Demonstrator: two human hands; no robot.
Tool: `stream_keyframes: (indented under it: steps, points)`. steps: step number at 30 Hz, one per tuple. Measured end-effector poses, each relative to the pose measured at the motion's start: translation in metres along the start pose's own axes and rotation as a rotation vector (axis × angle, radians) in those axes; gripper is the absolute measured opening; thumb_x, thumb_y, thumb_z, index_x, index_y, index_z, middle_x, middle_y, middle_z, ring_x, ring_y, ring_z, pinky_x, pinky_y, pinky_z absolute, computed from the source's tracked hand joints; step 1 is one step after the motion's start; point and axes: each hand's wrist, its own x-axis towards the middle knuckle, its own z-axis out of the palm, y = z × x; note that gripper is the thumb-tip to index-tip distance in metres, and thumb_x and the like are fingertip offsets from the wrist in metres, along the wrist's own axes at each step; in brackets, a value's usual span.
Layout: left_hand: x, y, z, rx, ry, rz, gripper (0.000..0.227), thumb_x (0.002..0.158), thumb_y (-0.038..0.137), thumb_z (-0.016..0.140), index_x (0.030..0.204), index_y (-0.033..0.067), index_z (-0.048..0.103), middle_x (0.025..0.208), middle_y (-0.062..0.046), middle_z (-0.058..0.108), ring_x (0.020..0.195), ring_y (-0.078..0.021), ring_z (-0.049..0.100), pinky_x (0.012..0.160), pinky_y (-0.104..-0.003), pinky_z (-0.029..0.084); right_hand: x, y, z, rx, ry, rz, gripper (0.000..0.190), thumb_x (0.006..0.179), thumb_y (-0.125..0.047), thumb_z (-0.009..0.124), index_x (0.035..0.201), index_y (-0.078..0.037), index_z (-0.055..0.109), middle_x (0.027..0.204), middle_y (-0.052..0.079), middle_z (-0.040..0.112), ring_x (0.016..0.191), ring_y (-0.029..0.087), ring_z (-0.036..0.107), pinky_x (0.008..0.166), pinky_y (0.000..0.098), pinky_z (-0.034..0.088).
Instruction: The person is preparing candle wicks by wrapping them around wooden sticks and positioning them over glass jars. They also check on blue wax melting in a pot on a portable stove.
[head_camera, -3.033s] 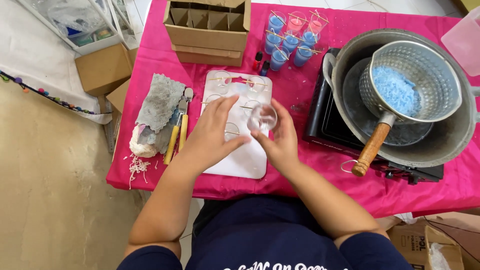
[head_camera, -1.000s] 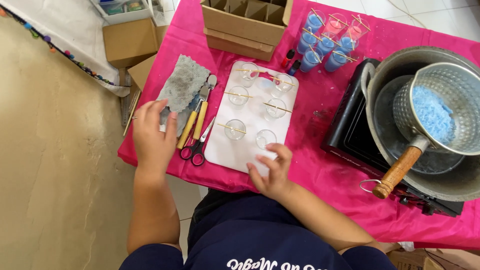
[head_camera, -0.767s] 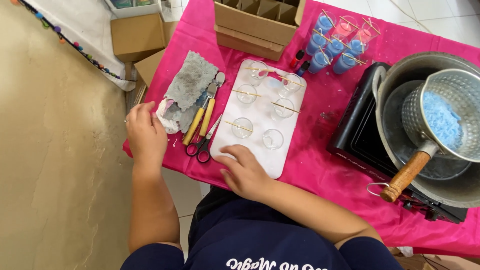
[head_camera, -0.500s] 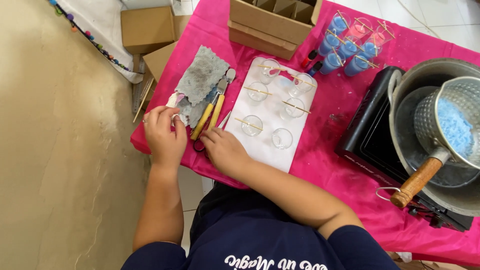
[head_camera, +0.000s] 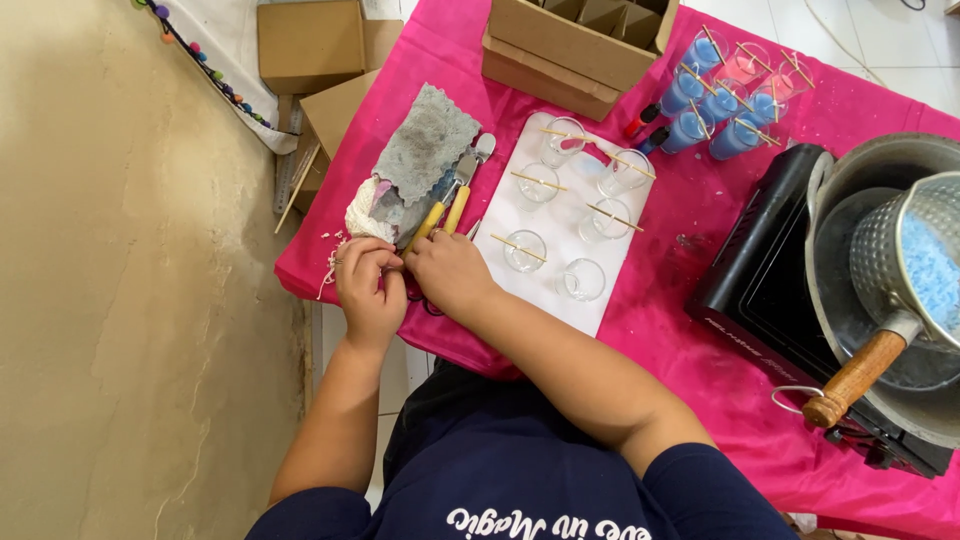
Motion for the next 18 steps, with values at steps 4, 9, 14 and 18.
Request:
stream_keyframes:
  steps: [4, 9, 14, 18]
  points:
    - [0.0, 0.002, -0.001, -0.018, 0.024, -0.021, 0.025, 0.078, -0.013, 0.055, 0.079, 0.0109, 0.061, 0.09, -0.003, 0.064, 0.089, -0.0314, 0.061, 0.085, -0.046, 0.05, 0.0, 0.001, -0.01, 0.0, -0.039, 0.007, 0.015, 0.09, -0.019, 0.056, 0.088, -0.023, 0.07, 0.088, 0.002, 0.065, 0.088, 0.029, 0.065, 0.069, 0.0403, 0.047]
    - [0.003, 0.007, -0.004, -0.044, 0.034, -0.031, 0.024, 0.08, -0.012, 0.057, 0.08, 0.011, 0.061, 0.089, -0.004, 0.065, 0.089, -0.0317, 0.062, 0.084, -0.046, 0.05, -0.001, 0.002, -0.018, 0.003, -0.059, 0.02, 0.014, 0.093, -0.018, 0.053, 0.095, -0.024, 0.066, 0.096, 0.001, 0.061, 0.089, 0.029, 0.064, 0.068, 0.0408, 0.046]
    - [0.005, 0.013, -0.004, -0.108, 0.004, -0.098, 0.018, 0.088, -0.01, 0.059, 0.088, 0.0081, 0.063, 0.093, -0.007, 0.066, 0.09, -0.0328, 0.063, 0.083, -0.044, 0.049, -0.003, 0.002, -0.017, 0.425, 0.039, 0.162, 0.01, 0.101, -0.023, 0.053, 0.102, -0.022, 0.063, 0.102, 0.001, 0.064, 0.1, 0.028, 0.065, 0.079, 0.0393, 0.052]
    - [0.011, 0.029, -0.003, -0.32, -0.075, -0.204, 0.017, 0.105, 0.013, 0.054, 0.108, -0.0007, 0.064, 0.104, -0.018, 0.067, 0.098, -0.0383, 0.065, 0.085, -0.045, 0.049, -0.005, -0.004, -0.053, 1.196, 0.287, 0.423, 0.009, 0.103, -0.008, 0.058, 0.111, -0.012, 0.061, 0.091, 0.007, 0.071, 0.075, 0.02, 0.068, 0.066, 0.0337, 0.056]
